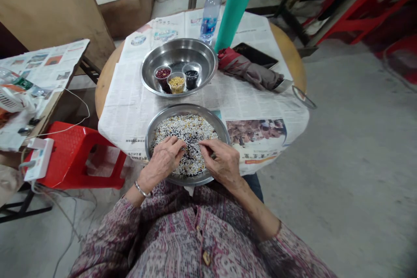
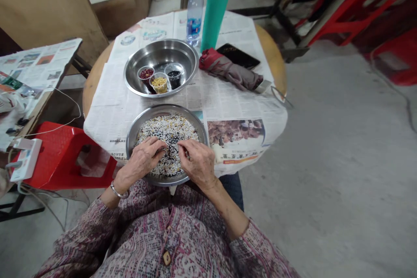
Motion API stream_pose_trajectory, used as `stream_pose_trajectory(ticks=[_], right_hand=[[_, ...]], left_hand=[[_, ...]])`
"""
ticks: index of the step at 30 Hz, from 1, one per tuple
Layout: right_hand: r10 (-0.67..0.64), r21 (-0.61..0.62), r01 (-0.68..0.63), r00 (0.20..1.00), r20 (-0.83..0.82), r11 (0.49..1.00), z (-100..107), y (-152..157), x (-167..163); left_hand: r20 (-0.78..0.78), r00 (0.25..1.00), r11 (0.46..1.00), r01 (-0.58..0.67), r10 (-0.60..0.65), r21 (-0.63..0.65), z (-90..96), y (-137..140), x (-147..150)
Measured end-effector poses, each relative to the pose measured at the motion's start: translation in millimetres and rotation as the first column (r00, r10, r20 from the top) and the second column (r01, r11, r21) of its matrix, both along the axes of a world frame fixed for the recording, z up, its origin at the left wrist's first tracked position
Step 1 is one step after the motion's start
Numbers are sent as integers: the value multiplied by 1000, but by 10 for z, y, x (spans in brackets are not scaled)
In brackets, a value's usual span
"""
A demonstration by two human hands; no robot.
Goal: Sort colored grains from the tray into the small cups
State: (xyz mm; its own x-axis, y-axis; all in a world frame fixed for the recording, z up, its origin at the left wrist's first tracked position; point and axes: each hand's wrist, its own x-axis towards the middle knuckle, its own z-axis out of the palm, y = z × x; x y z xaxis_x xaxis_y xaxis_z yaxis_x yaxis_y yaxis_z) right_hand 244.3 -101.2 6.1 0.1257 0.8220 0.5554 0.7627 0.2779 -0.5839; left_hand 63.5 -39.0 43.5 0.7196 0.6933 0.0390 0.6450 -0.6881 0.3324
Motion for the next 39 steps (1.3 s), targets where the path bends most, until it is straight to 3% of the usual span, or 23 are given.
stream_pose_trajectory(ticks=[20,27,34,39], right_hand=[[36,-27,-35,999,39,999,-11,13,20],[0,-33,1,1000,30,999,-12,15,12],[-2,-97,13,994,106,995,4,15,3],[3,-142,17,990,139,990,8,8,5]], left_hand=[[56,998,1000,19,-18,-7,-38,11,-31],[78,995,994,-70,63,85,-14,74,-22],[-12,998,981,-57,61,183,14,127,153],[-219,975,983,-7,48,181,45,189,213]])
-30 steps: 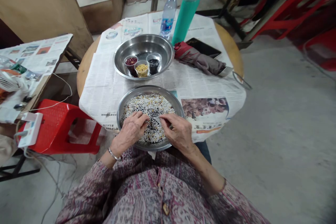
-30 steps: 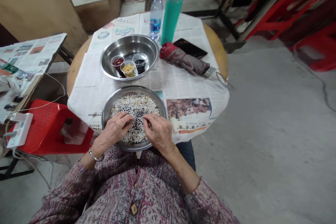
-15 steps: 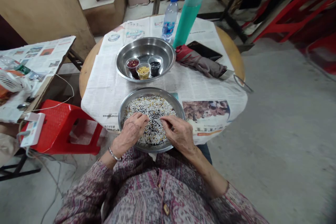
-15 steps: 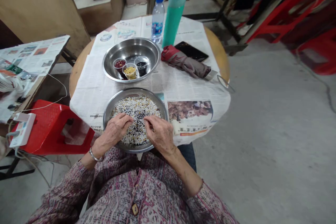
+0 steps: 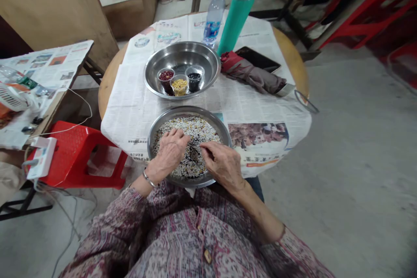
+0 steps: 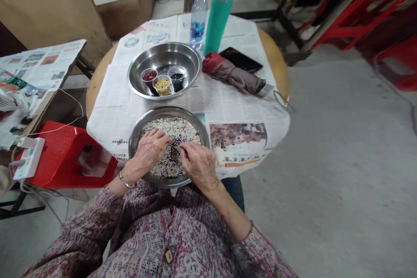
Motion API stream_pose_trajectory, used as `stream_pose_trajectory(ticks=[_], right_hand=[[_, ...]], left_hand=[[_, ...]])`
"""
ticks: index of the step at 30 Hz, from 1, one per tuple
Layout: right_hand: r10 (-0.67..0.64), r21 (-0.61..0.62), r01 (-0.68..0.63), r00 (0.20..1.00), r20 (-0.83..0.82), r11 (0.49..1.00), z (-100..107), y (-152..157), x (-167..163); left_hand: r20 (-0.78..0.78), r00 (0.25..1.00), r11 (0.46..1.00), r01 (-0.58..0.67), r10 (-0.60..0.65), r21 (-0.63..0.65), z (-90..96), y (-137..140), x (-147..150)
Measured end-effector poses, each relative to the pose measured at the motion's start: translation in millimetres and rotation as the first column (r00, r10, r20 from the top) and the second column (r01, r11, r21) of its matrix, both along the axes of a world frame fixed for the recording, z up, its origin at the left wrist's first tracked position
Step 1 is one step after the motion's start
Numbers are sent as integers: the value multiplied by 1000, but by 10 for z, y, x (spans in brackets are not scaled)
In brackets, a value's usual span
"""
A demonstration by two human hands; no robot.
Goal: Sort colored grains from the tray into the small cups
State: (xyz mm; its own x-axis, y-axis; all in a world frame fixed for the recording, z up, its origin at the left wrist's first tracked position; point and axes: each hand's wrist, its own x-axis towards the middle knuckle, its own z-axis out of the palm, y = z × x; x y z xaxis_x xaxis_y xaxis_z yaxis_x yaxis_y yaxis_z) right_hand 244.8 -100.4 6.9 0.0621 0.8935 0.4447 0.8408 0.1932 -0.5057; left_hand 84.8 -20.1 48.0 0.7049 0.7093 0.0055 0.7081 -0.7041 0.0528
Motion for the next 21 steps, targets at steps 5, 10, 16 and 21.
stream_pose_trajectory(ticks=[5,10,16,21], right_hand=[[1,0,-1,1000,15,1000,12,-4,6],[-4,-10,4,1000,7,1000,-3,-2,2],[-15,-13,16,1000,22,1000,-14,-4,-4],[-9,-6,9,1000,8,1000,-7,-5,-5]], left_hand=[[5,987,980,-158,159,123,14,65,-173],[146,987,997,-72,68,22,-2,21,-138],[115,992,992,72,-60,-105,-19,6,121],[-4,998,989,54,-55,-135,37,-22,62]])
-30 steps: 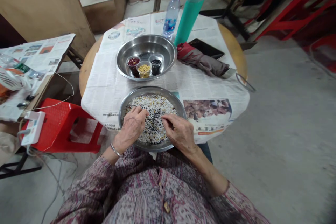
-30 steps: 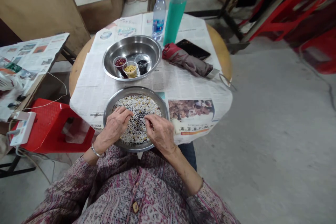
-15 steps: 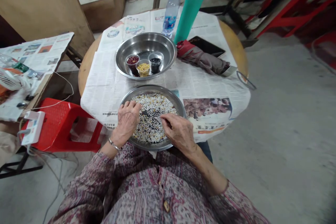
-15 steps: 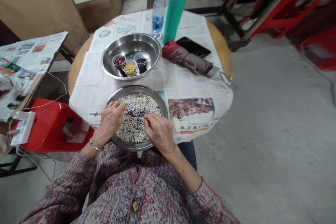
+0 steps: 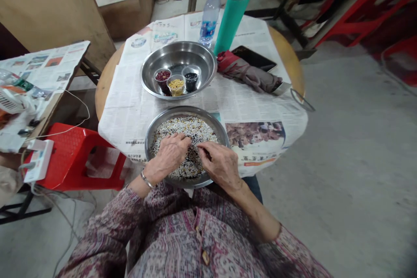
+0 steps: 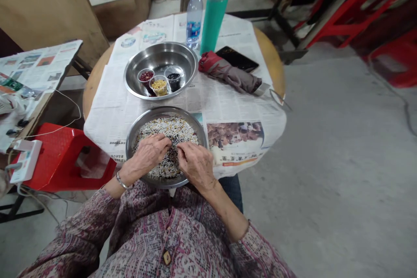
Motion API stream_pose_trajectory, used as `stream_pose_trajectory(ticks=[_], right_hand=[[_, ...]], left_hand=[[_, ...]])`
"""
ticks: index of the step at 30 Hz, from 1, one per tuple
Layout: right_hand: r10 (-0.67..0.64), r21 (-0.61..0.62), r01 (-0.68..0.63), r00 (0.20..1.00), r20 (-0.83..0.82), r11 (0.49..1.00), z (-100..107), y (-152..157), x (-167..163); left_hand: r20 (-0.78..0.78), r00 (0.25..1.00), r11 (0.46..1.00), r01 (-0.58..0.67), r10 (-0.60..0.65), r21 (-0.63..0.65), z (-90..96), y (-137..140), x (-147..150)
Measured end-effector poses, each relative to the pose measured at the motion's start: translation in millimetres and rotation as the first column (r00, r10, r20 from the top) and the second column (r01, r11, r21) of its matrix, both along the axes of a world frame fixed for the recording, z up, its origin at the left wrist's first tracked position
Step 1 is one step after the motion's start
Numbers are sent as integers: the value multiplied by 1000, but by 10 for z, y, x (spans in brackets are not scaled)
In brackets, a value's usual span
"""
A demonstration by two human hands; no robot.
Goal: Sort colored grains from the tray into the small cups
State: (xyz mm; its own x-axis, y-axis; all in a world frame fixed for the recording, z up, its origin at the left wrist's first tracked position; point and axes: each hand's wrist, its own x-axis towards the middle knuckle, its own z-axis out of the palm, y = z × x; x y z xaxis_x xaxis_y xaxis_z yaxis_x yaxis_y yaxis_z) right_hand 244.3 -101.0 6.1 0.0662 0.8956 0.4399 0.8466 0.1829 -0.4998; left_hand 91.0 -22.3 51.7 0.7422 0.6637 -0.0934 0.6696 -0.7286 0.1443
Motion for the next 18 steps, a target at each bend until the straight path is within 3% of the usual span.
stream_pose_trajectory(ticks=[4,8,13,18], right_hand=[[-7,12,7,1000,-8,1000,-3,5,-1],[-12,13,12,1000,-8,1000,-6,9,-2],[-9,20,9,1000,13,1000,-14,12,0],[-14,14,14,1000,13,1000,-15,11,-2]], left_hand=[[5,998,997,-69,69,22,61,36,-65],[145,988,994,-74,61,85,45,195,48],[136,991,994,-7,-7,108,-49,327,243],[97,989,993,107,-111,41,-28,231,197]])
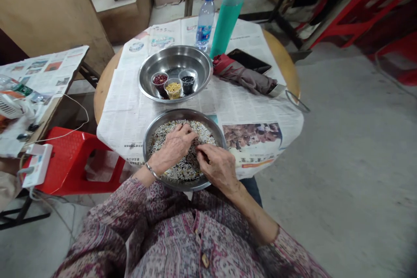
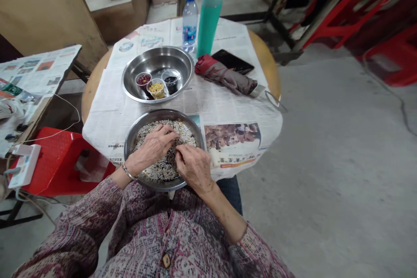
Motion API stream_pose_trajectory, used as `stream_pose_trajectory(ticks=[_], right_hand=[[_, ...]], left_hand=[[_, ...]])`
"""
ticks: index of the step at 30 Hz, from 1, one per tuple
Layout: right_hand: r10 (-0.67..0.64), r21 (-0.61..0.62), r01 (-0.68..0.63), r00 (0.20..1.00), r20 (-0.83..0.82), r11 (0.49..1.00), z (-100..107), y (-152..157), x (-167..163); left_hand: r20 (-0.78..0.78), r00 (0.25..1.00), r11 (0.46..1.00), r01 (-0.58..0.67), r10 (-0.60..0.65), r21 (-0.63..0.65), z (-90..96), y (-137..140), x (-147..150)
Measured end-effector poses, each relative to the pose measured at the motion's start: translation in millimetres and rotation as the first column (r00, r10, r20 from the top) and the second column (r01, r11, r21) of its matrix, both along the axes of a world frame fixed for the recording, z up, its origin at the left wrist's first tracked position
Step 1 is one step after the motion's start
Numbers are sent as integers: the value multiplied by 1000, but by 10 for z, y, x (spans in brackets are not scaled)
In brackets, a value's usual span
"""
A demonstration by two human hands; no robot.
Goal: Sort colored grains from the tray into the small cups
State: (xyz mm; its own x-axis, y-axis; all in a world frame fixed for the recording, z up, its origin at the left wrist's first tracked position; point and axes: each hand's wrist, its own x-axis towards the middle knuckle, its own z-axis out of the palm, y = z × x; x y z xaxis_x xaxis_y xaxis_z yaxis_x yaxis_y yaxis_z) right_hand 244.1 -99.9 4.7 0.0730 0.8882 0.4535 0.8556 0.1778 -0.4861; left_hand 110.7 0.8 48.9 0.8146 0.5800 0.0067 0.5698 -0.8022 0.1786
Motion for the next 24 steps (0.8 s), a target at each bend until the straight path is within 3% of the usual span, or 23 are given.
stream_pose_trajectory(ticks=[7,16,19,22,24], right_hand=[[10,31,-8,999,-47,999,17,-4,2],[10,11,-9,998,-65,1000,13,-6,1],[8,13,-7,998,-59,1000,9,-5,-1],[10,26,-9,999,-45,1000,8,-5,-3],[9,39,-7,999,-39,999,8,-6,-3]], left_hand=[[-41,999,999,-6,5,-36,49,-217,-279],[139,980,989,-139,143,-40,63,-140,-392],[181,978,991,-92,109,-100,83,-169,-353],[119,992,980,-25,49,-196,61,-205,-307],[81,996,982,-28,44,-188,27,-198,-285]])
